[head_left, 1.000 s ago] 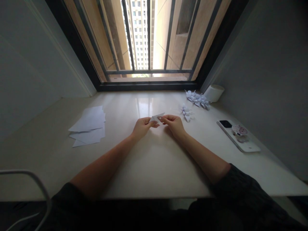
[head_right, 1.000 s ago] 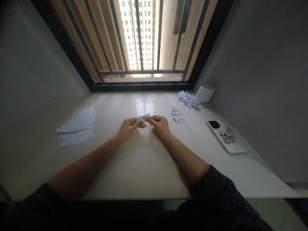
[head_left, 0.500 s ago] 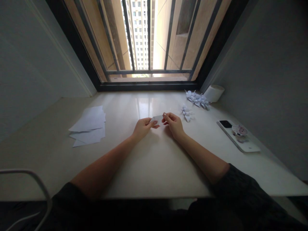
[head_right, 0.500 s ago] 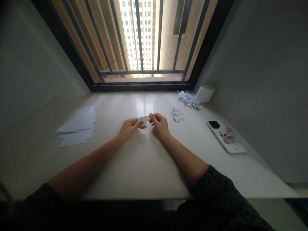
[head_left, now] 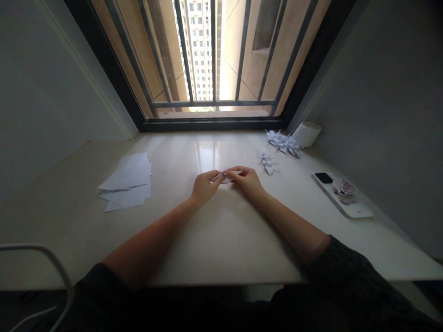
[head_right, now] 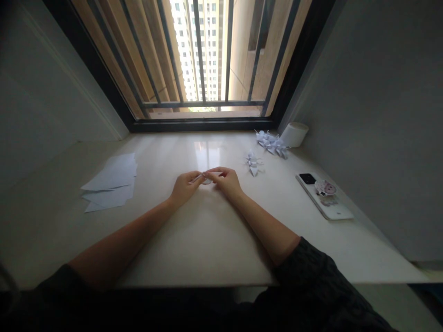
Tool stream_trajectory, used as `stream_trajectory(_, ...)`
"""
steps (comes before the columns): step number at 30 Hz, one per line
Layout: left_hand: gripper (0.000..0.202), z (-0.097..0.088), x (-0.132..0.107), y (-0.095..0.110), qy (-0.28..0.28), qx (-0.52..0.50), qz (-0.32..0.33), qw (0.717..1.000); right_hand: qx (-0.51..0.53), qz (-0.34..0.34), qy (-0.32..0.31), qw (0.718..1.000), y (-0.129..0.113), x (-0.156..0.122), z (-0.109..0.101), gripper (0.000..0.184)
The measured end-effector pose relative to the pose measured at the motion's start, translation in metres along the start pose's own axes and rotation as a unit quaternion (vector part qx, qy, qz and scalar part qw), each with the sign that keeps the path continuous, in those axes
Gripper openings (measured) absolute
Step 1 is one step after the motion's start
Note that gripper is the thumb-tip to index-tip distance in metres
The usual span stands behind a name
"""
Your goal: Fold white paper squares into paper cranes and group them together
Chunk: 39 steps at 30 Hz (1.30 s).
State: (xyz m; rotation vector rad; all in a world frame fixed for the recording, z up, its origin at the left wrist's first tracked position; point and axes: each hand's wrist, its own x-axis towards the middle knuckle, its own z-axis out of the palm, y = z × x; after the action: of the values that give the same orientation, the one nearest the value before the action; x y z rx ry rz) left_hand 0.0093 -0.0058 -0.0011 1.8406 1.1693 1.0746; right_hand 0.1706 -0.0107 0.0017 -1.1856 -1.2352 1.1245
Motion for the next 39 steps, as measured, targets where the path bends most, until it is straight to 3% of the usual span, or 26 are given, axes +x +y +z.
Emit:
stream_trajectory(4, 0.035, -0.002, -0.001, 0.004, -0.001, 0.04, 0.022, 0.999, 0.018, -0.012, -0.014, 1.0, 0.001, -0.001, 0.001, 0.029)
stream_trajectory(12, 0.038, 0.0, 0.003, -0.003, -0.015, -0.072, 0.005, 0.997, 0.064, 0.0, -0.017, 0.998, -0.002, 0.0, 0.001, 0.025)
stream_trajectory(24, 0.037, 0.0, 0.001, -0.001, 0.005, -0.072, -0.001, 0.997, 0.074, 0.013, 0.022, 0.997, 0.002, 0.005, -0.001, 0.027)
stream_trajectory(32, 0.037, 0.003, 0.005, -0.006, -0.014, -0.148, -0.038, 0.988, 0.091, 0.031, 0.021, 0.995, 0.002, 0.004, -0.005, 0.03)
stream_trajectory(39, 0.039, 0.003, 0.006, -0.011, -0.004, -0.139, -0.055, 0.989, 0.088, 0.034, 0.012, 0.995, 0.007, 0.008, -0.008, 0.037)
